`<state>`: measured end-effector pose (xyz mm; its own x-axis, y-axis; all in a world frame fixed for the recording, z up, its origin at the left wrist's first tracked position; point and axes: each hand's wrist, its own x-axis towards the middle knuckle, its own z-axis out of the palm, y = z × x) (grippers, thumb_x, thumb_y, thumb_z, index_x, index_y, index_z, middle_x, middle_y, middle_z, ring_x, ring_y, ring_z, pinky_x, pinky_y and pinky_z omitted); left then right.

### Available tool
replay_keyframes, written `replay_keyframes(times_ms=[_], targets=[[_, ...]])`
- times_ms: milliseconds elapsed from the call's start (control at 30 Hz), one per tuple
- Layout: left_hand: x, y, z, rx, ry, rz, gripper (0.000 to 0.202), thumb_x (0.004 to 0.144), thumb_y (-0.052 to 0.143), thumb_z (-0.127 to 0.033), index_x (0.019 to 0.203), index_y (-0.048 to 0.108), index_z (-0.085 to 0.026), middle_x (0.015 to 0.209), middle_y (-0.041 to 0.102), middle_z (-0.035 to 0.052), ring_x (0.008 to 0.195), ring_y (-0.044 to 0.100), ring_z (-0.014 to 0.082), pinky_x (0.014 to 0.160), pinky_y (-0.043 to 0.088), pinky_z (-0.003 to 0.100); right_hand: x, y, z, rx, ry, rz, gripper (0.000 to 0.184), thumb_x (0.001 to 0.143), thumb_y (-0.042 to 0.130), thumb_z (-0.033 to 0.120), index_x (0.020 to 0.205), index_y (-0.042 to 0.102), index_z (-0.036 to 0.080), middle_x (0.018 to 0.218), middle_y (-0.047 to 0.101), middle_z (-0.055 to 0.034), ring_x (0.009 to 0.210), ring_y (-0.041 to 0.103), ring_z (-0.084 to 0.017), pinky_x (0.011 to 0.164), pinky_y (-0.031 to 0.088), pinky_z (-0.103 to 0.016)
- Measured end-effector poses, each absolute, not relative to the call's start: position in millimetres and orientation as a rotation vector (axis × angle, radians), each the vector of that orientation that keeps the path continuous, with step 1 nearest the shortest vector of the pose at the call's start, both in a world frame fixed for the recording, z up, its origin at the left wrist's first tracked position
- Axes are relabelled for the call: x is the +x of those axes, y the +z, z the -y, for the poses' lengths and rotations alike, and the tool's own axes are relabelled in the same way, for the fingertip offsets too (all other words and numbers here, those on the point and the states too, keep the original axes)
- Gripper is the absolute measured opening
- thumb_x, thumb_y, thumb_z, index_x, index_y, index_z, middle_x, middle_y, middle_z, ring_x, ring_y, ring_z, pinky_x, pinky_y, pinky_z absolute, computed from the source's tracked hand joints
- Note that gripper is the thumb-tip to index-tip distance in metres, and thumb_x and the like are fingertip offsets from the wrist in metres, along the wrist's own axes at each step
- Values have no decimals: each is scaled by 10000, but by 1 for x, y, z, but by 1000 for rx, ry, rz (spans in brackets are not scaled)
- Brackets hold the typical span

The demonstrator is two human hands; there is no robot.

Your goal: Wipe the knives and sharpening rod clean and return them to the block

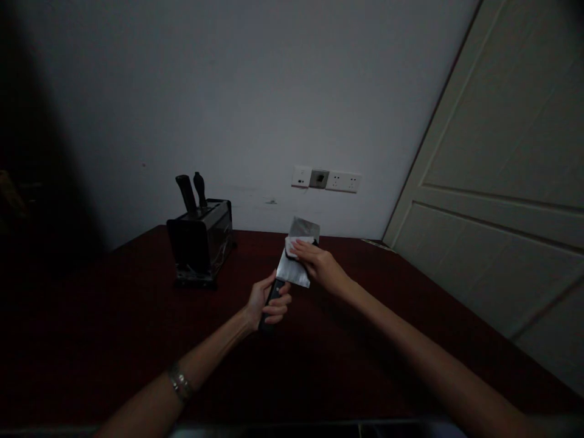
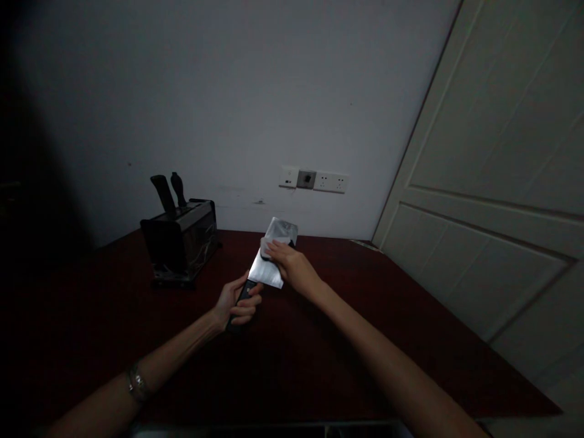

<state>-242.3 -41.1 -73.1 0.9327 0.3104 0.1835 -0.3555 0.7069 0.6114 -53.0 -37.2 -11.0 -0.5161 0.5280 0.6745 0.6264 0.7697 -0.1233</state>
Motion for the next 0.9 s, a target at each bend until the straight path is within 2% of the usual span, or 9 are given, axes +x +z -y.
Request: replay_keyframes(times_ms=[100,200,333,567,733,900], targets=[[-242,-74,42,697,356,69,438,878,245,-501,677,430,-159,442,300,-74,290,69,21,248,246,134,-46,-5,19,-966,-236,2056,340,828,466,113,1132,588,203,1207,566,-78,1180,457,-212,1000,377,-422],[-242,-75,41,704,363,92,418,880,252,-489,685,422,-160,448,307,-74,290,74,21,252,250,136,-58,-11,25,-943,-214,2079,336,838,454,121,1147,577,168,1228,543,-103,1200,432,-207,1010,365,-404],[-242,-75,41,701,373,104,392,881,269,-472,695,417,-160,450,304,-76,291,76,22,259,239,133,-73,-19,40,-826,-132,2243,367,848,429,112,1194,535,175,1285,495,-81,1233,387,-175,1027,342,-373],[-240,-73,45,690,314,59,409,876,279,-485,673,420,-159,442,307,-74,288,69,20,251,236,130,-48,6,-5,-1037,-239,1940,332,832,477,141,1124,589,251,1187,584,-43,1158,479,-208,987,383,-424],[-241,-74,43,700,362,51,392,874,298,-468,677,432,-156,432,322,-73,279,86,21,252,255,134,-76,-11,25,-899,-184,2109,353,842,455,122,1170,559,202,1249,531,-75,1213,417,-195,1022,350,-397],[-239,-74,43,704,335,36,428,863,284,-512,667,431,-161,428,318,-71,281,88,23,245,249,136,-73,-7,24,-900,-199,2100,328,852,455,150,1158,567,186,1233,546,-75,1199,435,-196,1018,349,-399]])
